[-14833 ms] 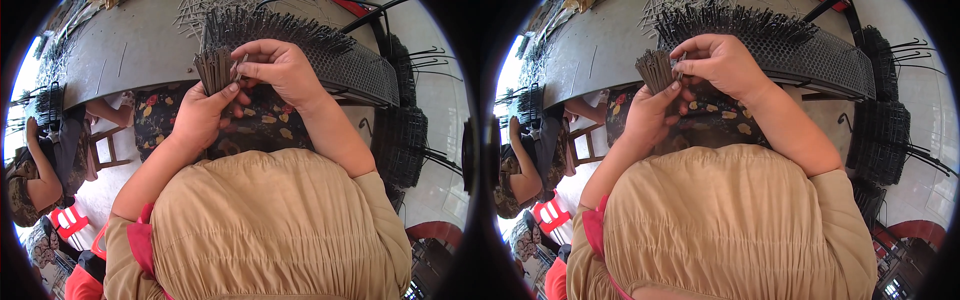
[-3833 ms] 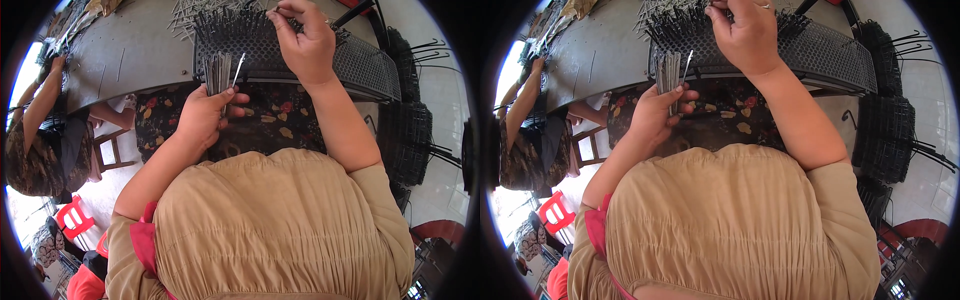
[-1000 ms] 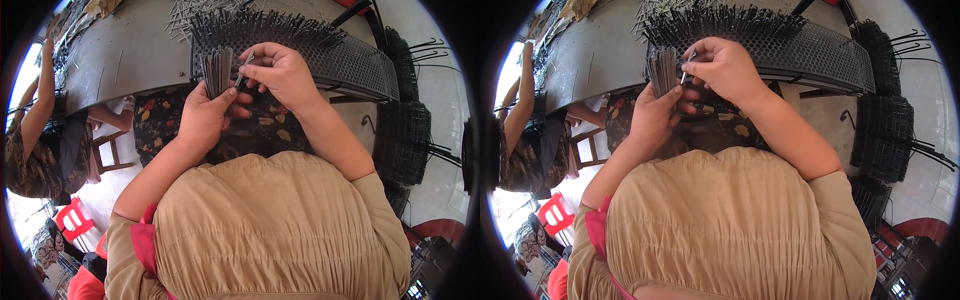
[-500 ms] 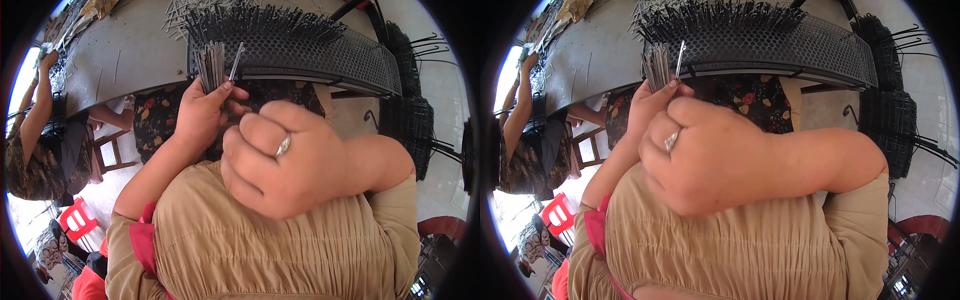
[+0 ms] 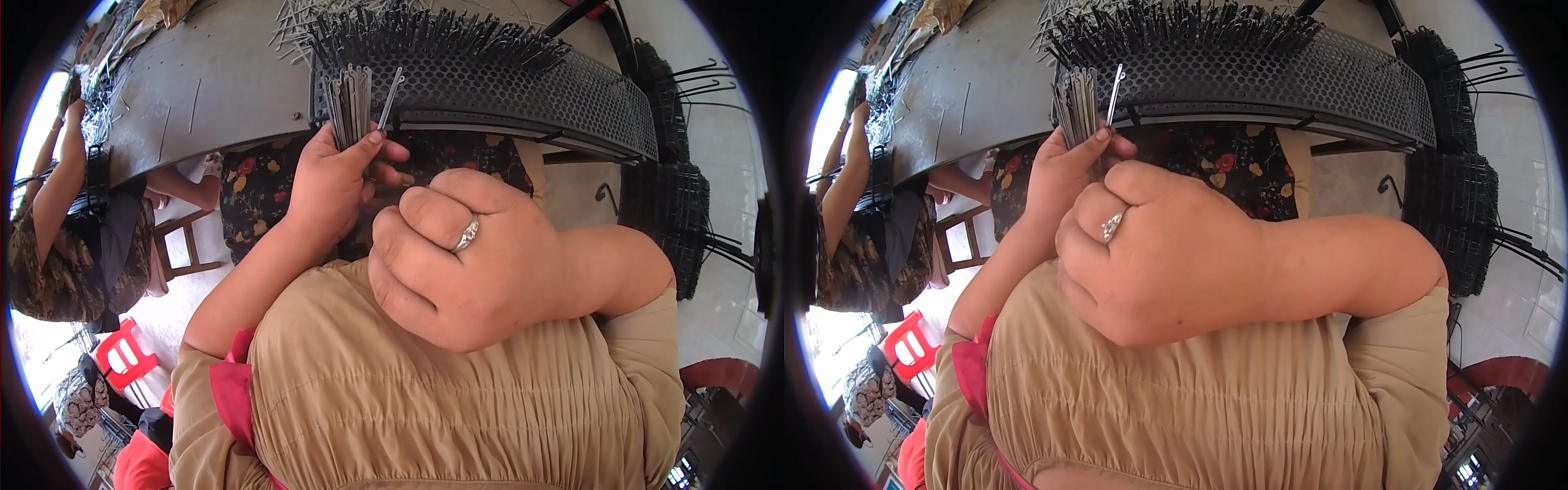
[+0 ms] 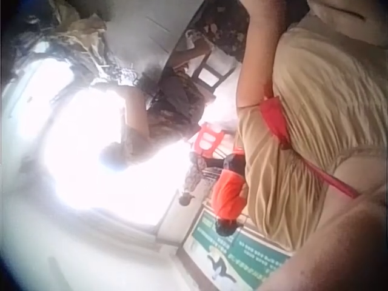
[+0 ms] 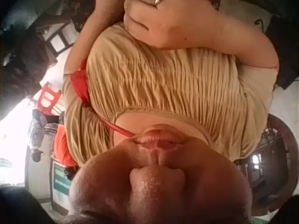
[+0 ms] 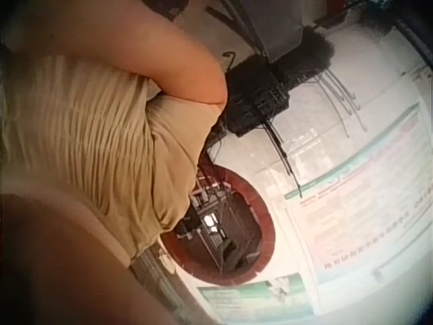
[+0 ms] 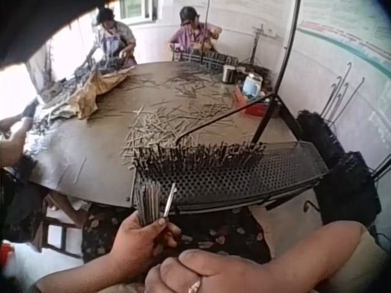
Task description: Sorting small metal wire pins and inserting them into a perforated rack.
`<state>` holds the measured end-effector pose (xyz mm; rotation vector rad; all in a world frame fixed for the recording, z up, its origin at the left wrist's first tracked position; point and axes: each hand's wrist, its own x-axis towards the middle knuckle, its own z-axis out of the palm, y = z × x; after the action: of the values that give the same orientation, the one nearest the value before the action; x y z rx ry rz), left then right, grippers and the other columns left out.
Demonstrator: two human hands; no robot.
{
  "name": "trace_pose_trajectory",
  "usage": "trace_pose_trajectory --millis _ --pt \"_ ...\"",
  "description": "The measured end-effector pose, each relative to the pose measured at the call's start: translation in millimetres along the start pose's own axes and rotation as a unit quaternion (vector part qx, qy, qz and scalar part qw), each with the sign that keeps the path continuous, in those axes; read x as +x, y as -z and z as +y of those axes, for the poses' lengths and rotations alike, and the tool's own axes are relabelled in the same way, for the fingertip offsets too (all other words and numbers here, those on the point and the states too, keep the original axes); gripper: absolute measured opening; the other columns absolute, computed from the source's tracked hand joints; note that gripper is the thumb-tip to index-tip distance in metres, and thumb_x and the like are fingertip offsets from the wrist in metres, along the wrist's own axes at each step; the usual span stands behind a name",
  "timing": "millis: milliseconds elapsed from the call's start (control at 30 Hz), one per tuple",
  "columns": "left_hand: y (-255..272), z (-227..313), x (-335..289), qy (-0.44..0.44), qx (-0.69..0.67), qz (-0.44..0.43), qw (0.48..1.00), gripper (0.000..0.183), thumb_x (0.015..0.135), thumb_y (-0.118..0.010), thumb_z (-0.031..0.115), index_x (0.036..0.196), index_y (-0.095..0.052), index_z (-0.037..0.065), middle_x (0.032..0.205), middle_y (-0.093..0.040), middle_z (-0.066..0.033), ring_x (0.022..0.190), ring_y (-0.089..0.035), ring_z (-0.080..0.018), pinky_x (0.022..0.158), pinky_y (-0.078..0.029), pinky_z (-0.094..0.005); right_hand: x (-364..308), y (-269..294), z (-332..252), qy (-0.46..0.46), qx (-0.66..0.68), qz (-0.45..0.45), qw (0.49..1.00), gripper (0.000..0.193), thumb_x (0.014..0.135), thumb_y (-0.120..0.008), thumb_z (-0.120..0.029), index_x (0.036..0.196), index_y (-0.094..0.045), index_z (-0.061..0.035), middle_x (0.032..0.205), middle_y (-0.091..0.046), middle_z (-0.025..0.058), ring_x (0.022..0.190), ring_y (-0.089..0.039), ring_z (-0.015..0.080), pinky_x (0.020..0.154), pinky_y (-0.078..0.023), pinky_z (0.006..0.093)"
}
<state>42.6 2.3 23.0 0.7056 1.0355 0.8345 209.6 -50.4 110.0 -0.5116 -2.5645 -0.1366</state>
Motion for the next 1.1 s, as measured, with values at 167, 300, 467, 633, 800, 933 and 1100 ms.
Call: trace_pose_trajectory --millis 167,300,467,633,800,933,1100 --pt "-0.6 -0.3 1.7 0.003 -0.009 0.001 1.000 0.010 0.098 -0.055 0.012 0.104 -0.051 0.005 0.088 -0.068 -0.0102 0.064 -0.064 -0.0133 0.044 -0.039 -0.0215 -1.2 -3.5 3.2 -0.009 -0.005 0.005 1.000 0.029 0.054 -0.062 -0.019 0.079 -0.065 -0.0050 0.084 -0.062 0.0099 0.082 -0.056 0.0245 0.063 -0.048 0.0325" --pt "2.2 -0.1 2.8 0.009 -0.036 -0.002 0.999 0.009 0.097 -0.056 0.011 0.103 -0.052 0.006 0.088 -0.068 -0.0089 0.061 -0.062 -0.0114 0.044 -0.039 -0.0216 -5.1 -16.2 19.0 -0.069 0.021 0.037 0.997 0.020 0.065 -0.072 -0.017 0.079 -0.065 -0.0042 0.085 -0.063 0.0073 0.073 -0.058 0.0220 0.059 -0.048 0.0310" --pt "2.5 -0.4 -1.9 -0.015 -0.004 -0.010 1.000 0.009 0.097 -0.055 0.011 0.105 -0.053 0.005 0.088 -0.068 -0.0079 0.061 -0.062 -0.0105 0.044 -0.039 -0.0208 -23.2 -53.1 63.1 -0.410 0.120 0.081 0.901 0.024 0.080 -0.077 -0.015 0.096 -0.066 -0.0020 0.085 -0.066 0.0065 0.064 -0.061 0.0142 0.057 -0.049 0.0266" --pt "-0.9 0.5 -2.5 -0.006 0.018 -0.045 0.999 0.009 0.098 -0.055 0.011 0.105 -0.053 0.005 0.089 -0.068 -0.0083 0.064 -0.065 -0.0123 0.043 -0.039 -0.0201 -28.1 -69.3 67.5 -0.489 0.373 0.135 0.777 0.017 0.088 -0.071 -0.012 0.100 -0.065 -0.0014 0.088 -0.068 0.0014 0.071 -0.062 0.0063 0.058 -0.047 0.0224" --pt "2.5 -1.9 -1.0 -0.009 0.004 -0.022 1.000 0.011 0.099 -0.055 0.012 0.107 -0.052 0.004 0.089 -0.069 -0.0112 0.066 -0.068 -0.0153 0.043 -0.039 -0.0207 -28.4 -69.5 74.9 -0.545 0.466 0.173 0.676 0.014 0.089 -0.068 -0.009 0.101 -0.066 -0.0021 0.086 -0.069 0.0043 0.072 -0.064 0.0085 0.059 -0.047 0.0206" --pt "1.6 0.6 -1.5 -0.005 0.025 -0.008 1.000 0.013 0.099 -0.055 0.013 0.108 -0.051 0.004 0.091 -0.069 -0.0124 0.066 -0.069 -0.0164 0.042 -0.040 -0.0212 -22.6 -59.2 85.6 -0.548 0.481 0.195 0.656 0.017 0.088 -0.070 -0.011 0.102 -0.066 -0.0018 0.086 -0.069 0.0049 0.072 -0.064 0.0090 0.057 -0.047 0.0207" --pt "-3.1 2.8 -3.6 -0.024 0.001 -0.014 1.000 0.012 0.099 -0.054 0.012 0.107 -0.050 0.004 0.093 -0.070 -0.0138 0.066 -0.069 -0.0172 0.042 -0.041 -0.0217 -21.0 -71.3 76.1 -0.527 0.479 0.112 0.693 0.015 0.086 -0.072 -0.011 0.096 -0.066 -0.0019 0.085 -0.069 0.0034 0.071 -0.063 0.0076 0.057 -0.047 0.0208"
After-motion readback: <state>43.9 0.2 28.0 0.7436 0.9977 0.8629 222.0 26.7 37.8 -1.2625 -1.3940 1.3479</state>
